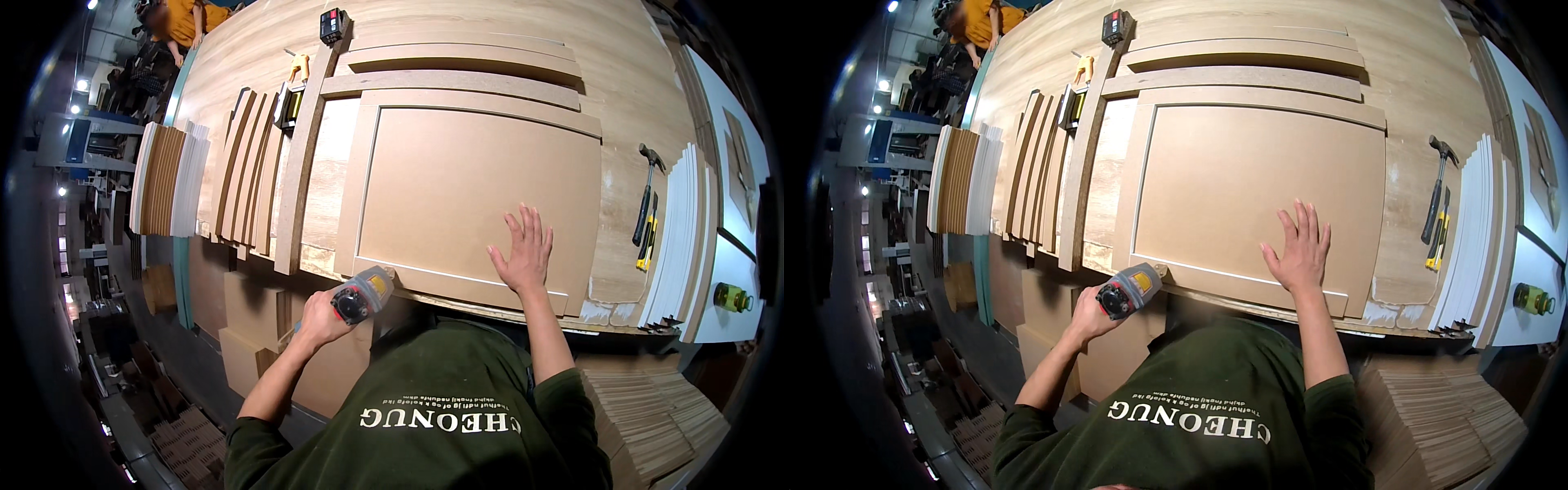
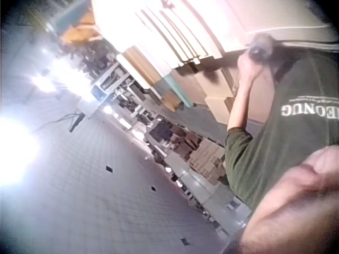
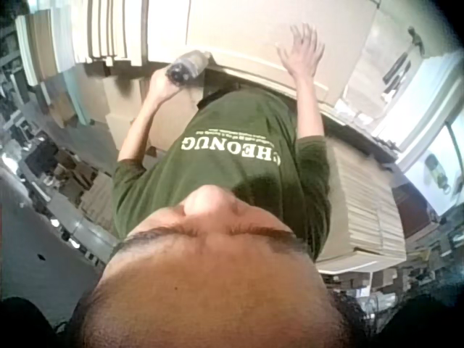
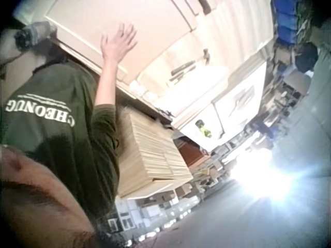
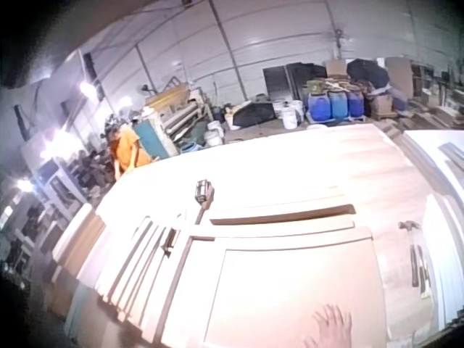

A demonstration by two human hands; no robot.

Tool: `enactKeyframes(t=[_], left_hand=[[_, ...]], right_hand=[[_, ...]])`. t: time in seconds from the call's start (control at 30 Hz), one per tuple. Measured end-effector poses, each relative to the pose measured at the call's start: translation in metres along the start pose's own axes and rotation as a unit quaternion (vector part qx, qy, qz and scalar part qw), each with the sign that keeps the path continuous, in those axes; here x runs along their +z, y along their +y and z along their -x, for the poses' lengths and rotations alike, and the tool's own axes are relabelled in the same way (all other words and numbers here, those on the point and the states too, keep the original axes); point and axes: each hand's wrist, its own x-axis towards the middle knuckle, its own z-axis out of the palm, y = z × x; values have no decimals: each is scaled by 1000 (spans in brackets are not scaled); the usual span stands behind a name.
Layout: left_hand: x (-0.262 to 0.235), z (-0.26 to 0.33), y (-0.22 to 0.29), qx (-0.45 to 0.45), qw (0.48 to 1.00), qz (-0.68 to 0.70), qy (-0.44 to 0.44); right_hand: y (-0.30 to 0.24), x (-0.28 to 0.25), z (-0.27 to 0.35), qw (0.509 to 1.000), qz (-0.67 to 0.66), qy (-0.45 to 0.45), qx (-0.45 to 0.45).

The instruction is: The person assembles wood panels using a nail gun and by hand, picking up pieces from a stack and aligning them on a workbench before securing them.

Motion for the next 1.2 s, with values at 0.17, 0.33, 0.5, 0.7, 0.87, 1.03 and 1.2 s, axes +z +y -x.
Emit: enactKeyframes(t=[0.17, 0.33, 0.5, 0.7, 0.87, 1.03, 1.2], left_hand=[[-1, 2, -2, -21, 1000, -6, -6], [1, 3, -7, -44, 998, -38, -1], [-10, -5, -35, -35, 999, -30, 21], [-83, -61, -53, -202, 954, -86, 203], [-83, -153, -178, -65, 942, -127, 305], [-29, -207, -191, -74, 917, -221, 323], [6, -161, -113, -76, 856, -263, 439]], right_hand=[[-5, 0, -1, 1000, 4, -5, -1], [-6, 0, 3, 1000, 0, -4, 3], [0, 5, 1, 998, -49, -23, -11], [50, -38, 36, 992, -110, -26, -58], [83, -59, 100, 996, -71, -10, -60], [90, -62, 125, 999, -15, -30, -20], [81, -108, 84, 984, -98, -133, 71]])
